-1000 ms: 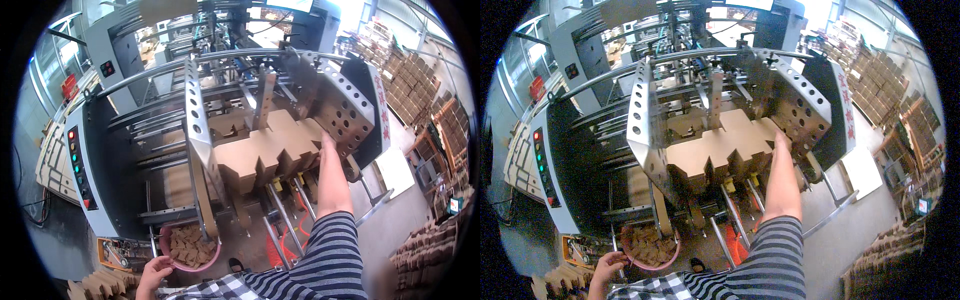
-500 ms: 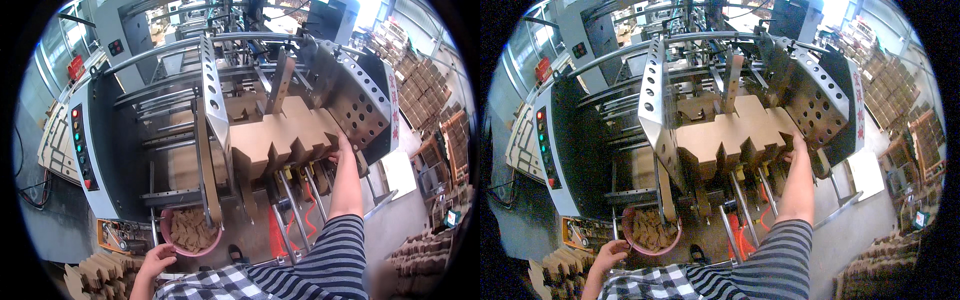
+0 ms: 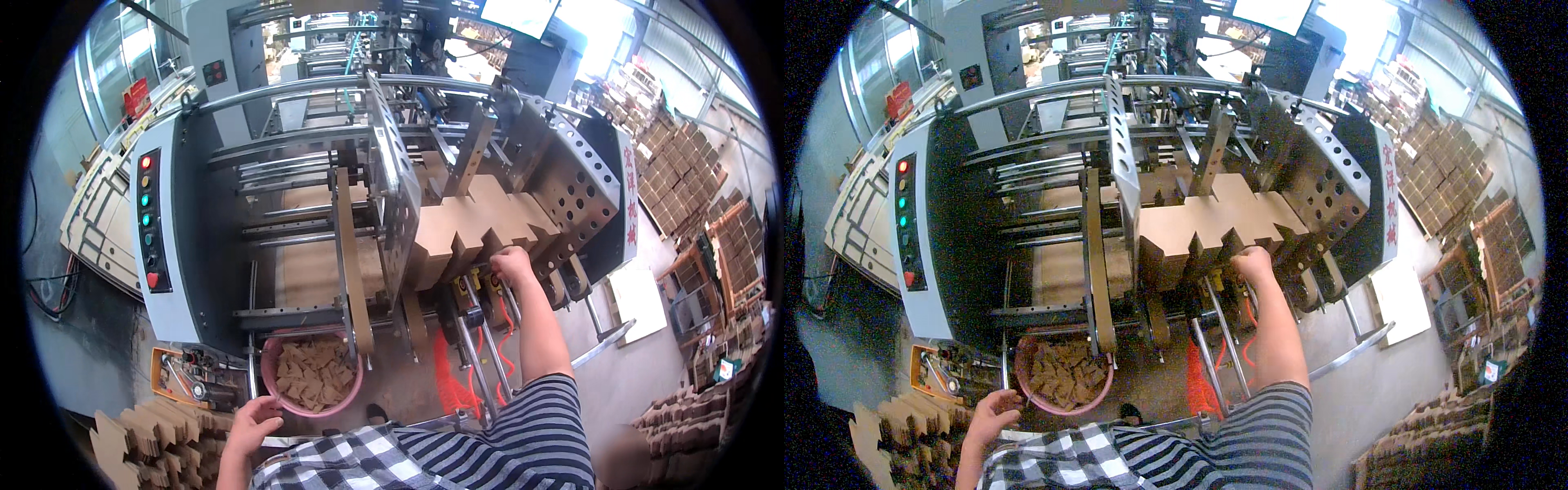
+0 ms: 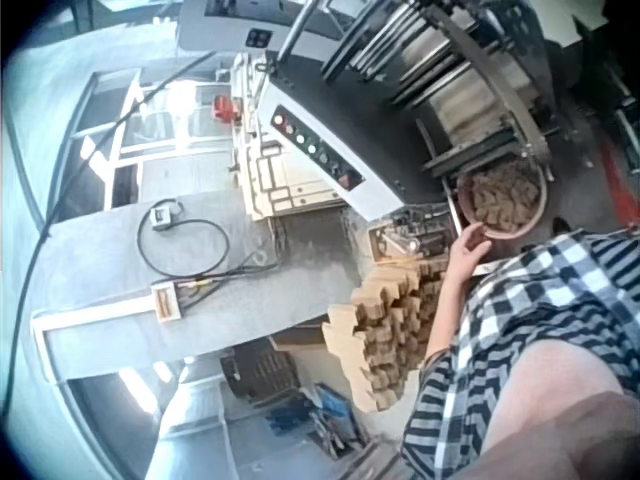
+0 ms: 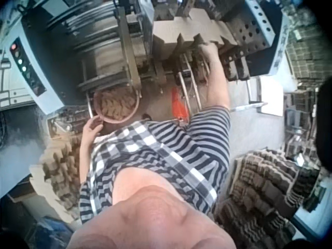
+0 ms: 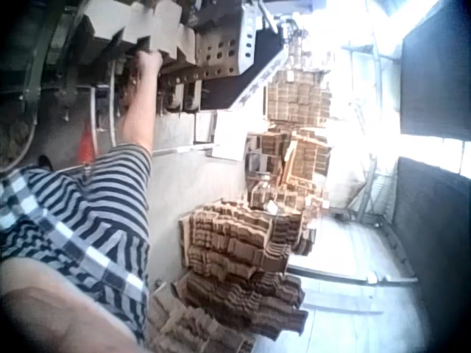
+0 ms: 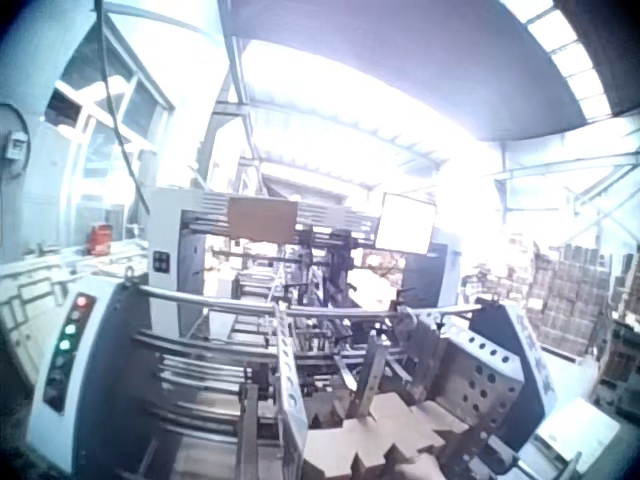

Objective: The person picks up stacks of flat cardboard pieces from a pile and carries them to a machine. They then feed the cardboard pieces into the machine one by one or in small groups, repeating this process throughout the clip.

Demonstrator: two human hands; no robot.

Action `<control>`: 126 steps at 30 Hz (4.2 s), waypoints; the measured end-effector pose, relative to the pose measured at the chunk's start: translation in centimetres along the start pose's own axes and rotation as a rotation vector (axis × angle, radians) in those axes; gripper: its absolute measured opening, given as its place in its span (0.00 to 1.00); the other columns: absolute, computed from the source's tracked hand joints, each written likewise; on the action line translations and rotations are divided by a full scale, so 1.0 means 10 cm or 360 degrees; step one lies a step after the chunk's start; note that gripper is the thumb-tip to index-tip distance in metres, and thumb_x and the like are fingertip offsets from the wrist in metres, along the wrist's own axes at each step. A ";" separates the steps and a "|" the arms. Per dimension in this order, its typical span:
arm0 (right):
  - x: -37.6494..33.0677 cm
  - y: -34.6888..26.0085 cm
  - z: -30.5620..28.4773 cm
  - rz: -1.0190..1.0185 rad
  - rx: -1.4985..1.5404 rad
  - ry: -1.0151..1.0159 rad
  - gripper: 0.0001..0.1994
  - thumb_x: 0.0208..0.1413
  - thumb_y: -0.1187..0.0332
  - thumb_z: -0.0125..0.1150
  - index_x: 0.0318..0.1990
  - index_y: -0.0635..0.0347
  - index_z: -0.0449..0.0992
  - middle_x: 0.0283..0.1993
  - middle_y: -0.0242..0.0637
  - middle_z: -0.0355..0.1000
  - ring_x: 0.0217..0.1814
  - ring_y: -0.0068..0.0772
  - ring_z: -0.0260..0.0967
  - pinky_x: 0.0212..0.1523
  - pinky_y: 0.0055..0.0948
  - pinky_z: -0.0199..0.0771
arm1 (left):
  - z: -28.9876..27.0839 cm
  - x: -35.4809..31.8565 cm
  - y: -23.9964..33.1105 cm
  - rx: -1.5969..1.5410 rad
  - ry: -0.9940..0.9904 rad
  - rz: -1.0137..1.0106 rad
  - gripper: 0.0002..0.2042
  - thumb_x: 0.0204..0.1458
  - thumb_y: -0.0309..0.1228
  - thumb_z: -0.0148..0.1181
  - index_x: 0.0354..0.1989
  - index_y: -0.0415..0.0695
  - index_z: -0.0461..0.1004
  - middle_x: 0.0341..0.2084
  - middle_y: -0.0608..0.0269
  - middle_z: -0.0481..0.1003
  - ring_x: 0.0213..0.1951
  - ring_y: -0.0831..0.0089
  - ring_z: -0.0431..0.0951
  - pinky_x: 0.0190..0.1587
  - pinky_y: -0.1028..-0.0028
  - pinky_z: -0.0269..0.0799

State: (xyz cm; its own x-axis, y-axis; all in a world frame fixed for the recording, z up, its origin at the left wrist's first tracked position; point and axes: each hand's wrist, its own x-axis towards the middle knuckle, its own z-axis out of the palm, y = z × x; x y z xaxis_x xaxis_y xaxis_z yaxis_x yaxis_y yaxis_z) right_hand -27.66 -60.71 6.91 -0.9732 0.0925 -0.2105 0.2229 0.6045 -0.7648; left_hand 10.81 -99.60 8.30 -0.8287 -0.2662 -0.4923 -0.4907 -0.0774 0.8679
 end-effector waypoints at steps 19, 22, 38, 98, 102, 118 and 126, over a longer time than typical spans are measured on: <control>-3.53 -3.04 2.65 -0.1872 0.0130 -0.2005 0.16 0.44 0.65 0.53 0.37 0.69 0.69 0.29 0.37 0.69 0.29 0.23 0.66 0.28 0.20 0.65 | -0.49 -2.67 0.11 0.0300 0.1153 0.1545 0.16 0.37 0.26 0.59 0.37 0.35 0.68 0.35 0.54 0.70 0.39 0.67 0.69 0.45 0.74 0.61; -3.88 -3.11 3.50 -0.1654 -0.0079 -0.2029 0.21 0.43 0.57 0.54 0.39 0.68 0.69 0.33 0.39 0.68 0.33 0.26 0.64 0.30 0.24 0.64 | -0.87 -3.01 -0.24 0.0147 0.2222 0.1247 0.16 0.39 0.25 0.57 0.38 0.34 0.67 0.37 0.54 0.69 0.41 0.69 0.68 0.45 0.74 0.61; -4.22 -3.31 4.35 -0.1060 -0.0204 -0.2565 0.21 0.41 0.62 0.58 0.40 0.70 0.67 0.34 0.40 0.68 0.33 0.31 0.67 0.35 0.28 0.66 | -1.54 -3.14 -1.36 -0.1214 0.2498 0.0750 0.17 0.43 0.32 0.52 0.40 0.35 0.63 0.35 0.57 0.68 0.36 0.71 0.68 0.39 0.72 0.64; -4.14 -3.34 4.04 -0.1352 0.1390 -0.2778 0.34 0.21 0.72 0.65 0.45 0.61 0.59 0.39 0.35 0.64 0.42 0.31 0.62 0.41 0.29 0.64 | -1.54 -3.49 -1.06 -0.0264 0.2410 0.1831 0.39 0.28 0.25 0.62 0.54 0.38 0.48 0.49 0.57 0.58 0.50 0.67 0.59 0.51 0.71 0.54; -4.07 -3.07 4.15 -0.1333 0.1239 -0.2769 0.36 0.19 0.74 0.64 0.47 0.62 0.59 0.40 0.35 0.64 0.43 0.32 0.62 0.43 0.29 0.62 | -1.54 -3.37 -1.53 -0.0316 0.2347 0.1404 0.41 0.28 0.29 0.64 0.54 0.38 0.48 0.49 0.56 0.57 0.51 0.66 0.57 0.53 0.69 0.51; -3.90 -3.08 4.39 -0.1435 0.1170 -0.2762 0.37 0.21 0.75 0.63 0.48 0.62 0.57 0.42 0.34 0.63 0.45 0.32 0.60 0.45 0.29 0.60 | -1.57 -3.28 -1.60 -0.0329 0.2514 0.1214 0.37 0.30 0.23 0.62 0.53 0.38 0.50 0.48 0.57 0.58 0.51 0.68 0.58 0.52 0.70 0.52; -4.15 -3.05 4.17 -0.1295 0.1421 -0.2742 0.35 0.25 0.70 0.63 0.48 0.62 0.57 0.44 0.36 0.61 0.48 0.32 0.57 0.46 0.30 0.57 | -1.68 -3.20 -1.33 -0.0074 0.2574 0.1242 0.42 0.30 0.31 0.65 0.56 0.43 0.45 0.52 0.56 0.53 0.54 0.67 0.53 0.54 0.68 0.48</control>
State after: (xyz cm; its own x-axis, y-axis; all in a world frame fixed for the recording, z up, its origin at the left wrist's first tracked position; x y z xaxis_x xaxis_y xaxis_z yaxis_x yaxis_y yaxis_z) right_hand 8.26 -115.96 13.54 0.0652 -0.9021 0.4265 0.3455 -0.3806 -0.8578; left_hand 48.35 -106.16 13.60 0.2307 -0.8277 0.5115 -0.1244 0.4963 0.8592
